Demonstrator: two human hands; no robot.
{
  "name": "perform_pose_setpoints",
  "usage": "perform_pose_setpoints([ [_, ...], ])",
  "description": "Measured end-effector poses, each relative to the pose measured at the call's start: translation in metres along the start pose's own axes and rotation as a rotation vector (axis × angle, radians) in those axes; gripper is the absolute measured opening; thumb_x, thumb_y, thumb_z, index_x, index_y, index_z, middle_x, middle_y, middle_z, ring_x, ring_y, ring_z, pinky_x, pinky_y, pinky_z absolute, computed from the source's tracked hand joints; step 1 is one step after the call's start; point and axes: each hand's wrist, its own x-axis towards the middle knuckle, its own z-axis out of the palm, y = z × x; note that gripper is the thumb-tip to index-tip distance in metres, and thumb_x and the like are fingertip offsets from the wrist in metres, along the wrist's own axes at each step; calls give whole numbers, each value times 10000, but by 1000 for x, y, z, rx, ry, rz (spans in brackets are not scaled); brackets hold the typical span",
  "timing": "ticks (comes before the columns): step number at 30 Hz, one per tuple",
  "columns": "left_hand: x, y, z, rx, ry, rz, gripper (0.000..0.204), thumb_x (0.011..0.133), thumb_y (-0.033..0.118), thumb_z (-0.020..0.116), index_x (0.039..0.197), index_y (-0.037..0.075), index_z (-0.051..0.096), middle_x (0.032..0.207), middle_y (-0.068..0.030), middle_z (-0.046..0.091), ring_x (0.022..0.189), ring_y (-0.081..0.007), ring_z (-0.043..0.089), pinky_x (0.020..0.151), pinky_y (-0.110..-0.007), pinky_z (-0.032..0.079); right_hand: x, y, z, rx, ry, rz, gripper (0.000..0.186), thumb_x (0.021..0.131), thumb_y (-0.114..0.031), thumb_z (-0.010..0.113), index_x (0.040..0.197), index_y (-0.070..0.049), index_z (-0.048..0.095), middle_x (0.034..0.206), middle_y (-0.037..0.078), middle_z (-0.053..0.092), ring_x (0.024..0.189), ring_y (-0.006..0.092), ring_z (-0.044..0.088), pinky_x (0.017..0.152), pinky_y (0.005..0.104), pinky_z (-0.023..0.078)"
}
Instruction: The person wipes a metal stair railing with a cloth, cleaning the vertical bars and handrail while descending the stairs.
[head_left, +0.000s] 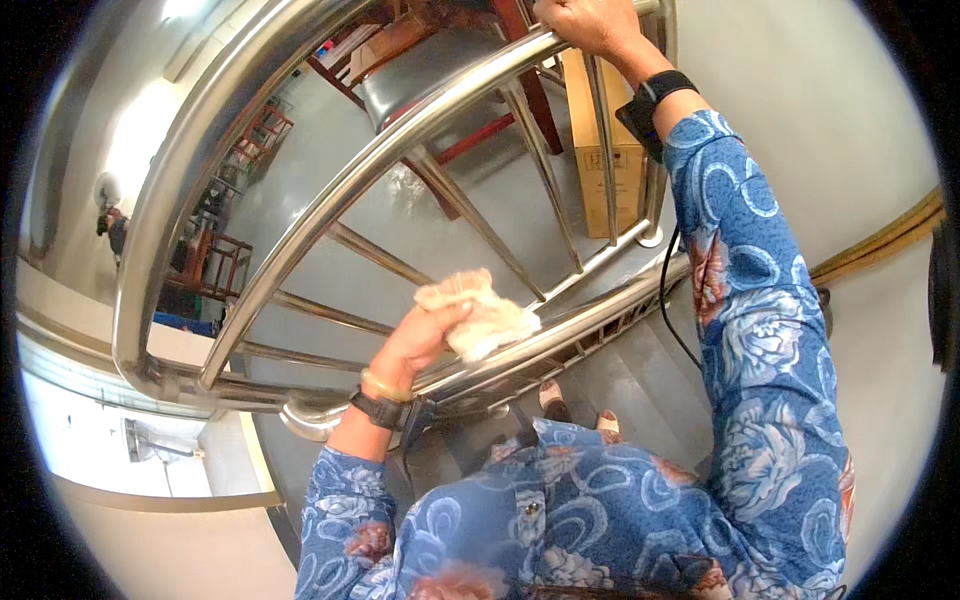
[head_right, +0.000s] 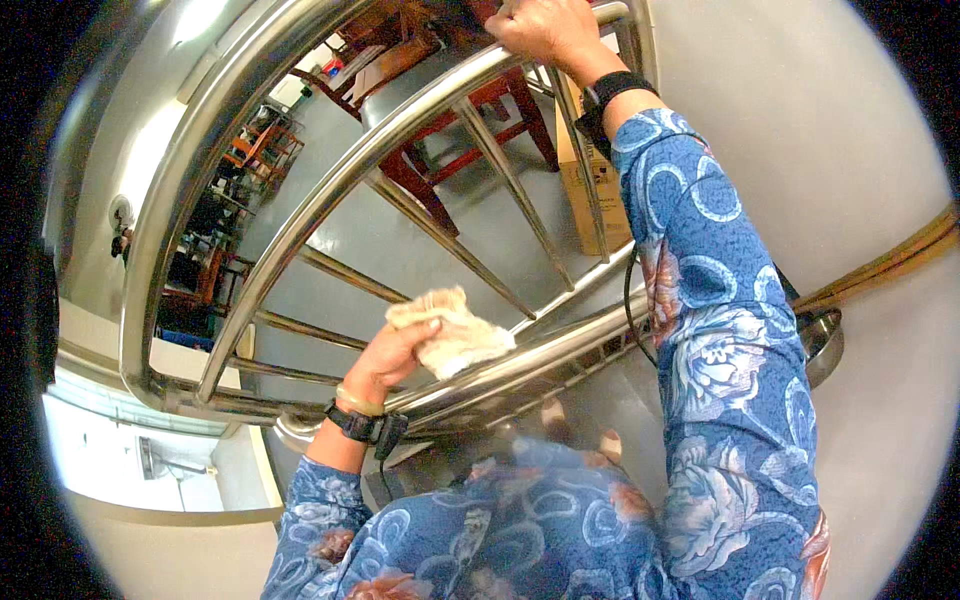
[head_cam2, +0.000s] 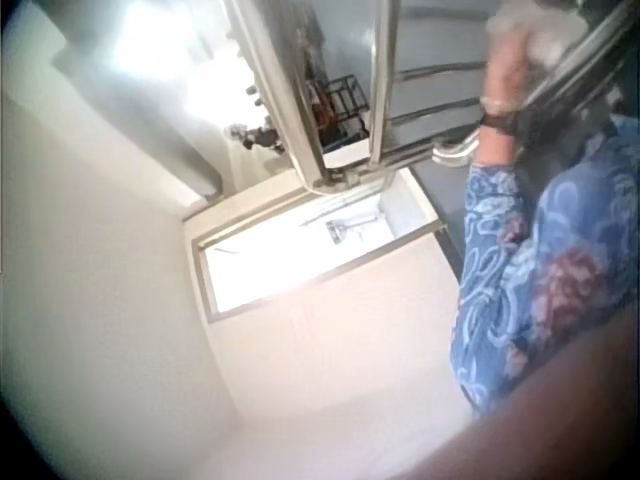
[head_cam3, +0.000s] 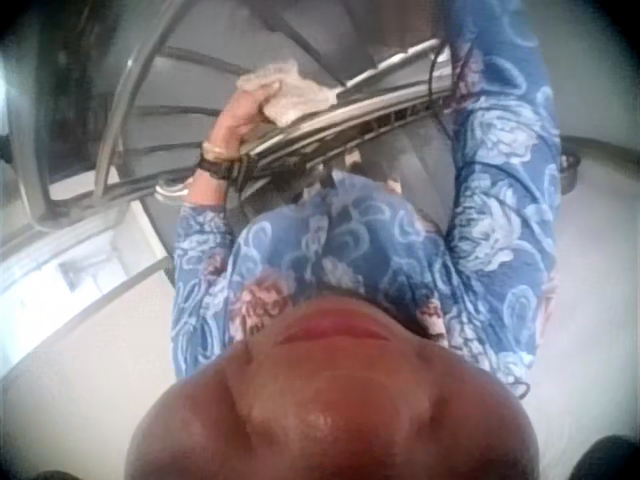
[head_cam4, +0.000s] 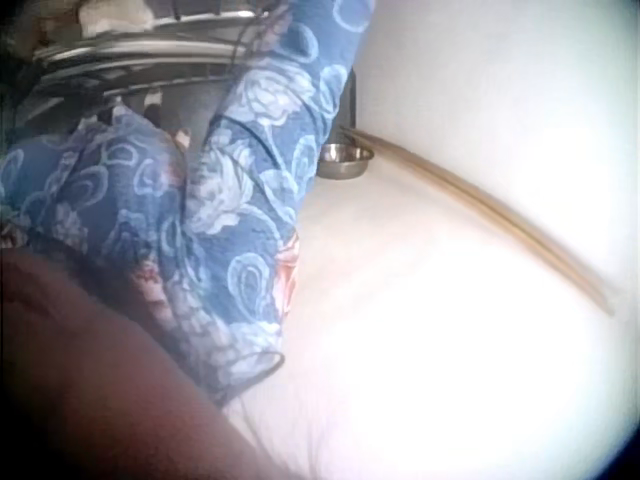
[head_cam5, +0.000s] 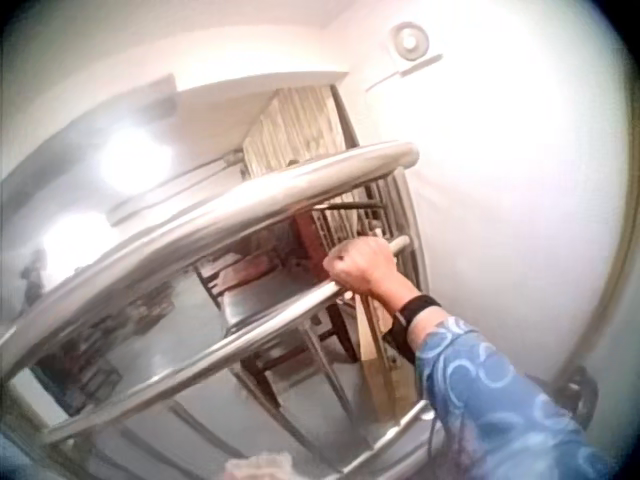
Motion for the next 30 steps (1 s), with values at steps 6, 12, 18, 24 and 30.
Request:
perform_pose_setpoints([
  [6, 20, 63, 31, 311, 183, 472, 177, 812, 73, 655, 961, -22, 663, 997, -84, 660, 827, -176, 628, 709, -292, 515, 9, -6, -20, 153, -368, 396, 401, 837, -430, 430, 922, -160, 715, 951, 137, 681, 890, 285, 657, 776, 387, 519],
  [12, 76, 98, 54, 58, 386, 731, 196, 773, 1, 677, 967, 0, 643, 894, -71, 659, 743, -145, 632, 601, -263, 524, 7, -17, -20, 189, -376, 344, 383, 815, -435, 440, 806, -171, 717, 859, 98, 688, 857, 286, 656, 722, 410, 527],
  [18, 109, 79, 42, 117, 498, 827, 162, 875, 221, 632, 887, 63, 663, 771, -36, 645, 632, -120, 602, 541, -265, 490, -1, -18, -21, 213, -249, 385, 303, 770, -334, 468, 630, -141, 655, 722, 91, 666, 701, 276, 647, 580, 391, 509],
  [24, 100, 78, 47, 77, 343, 631, 213, 906, 284, 557, 879, 79, 610, 747, -13, 597, 585, -120, 546, 568, -272, 470, 4, -18, -21, 234, -277, 445, 279, 725, -321, 487, 639, -149, 688, 709, 86, 667, 714, 275, 649, 621, 385, 508],
  [30, 120, 27, 35, 132, 347, 491, 160, 864, 229, 636, 864, 73, 600, 780, -25, 614, 626, -140, 578, 566, -296, 489, 1, -12, -21, 207, -266, 426, 323, 742, -313, 453, 659, -134, 708, 705, 103, 663, 710, 260, 658, 609, 379, 506],
])
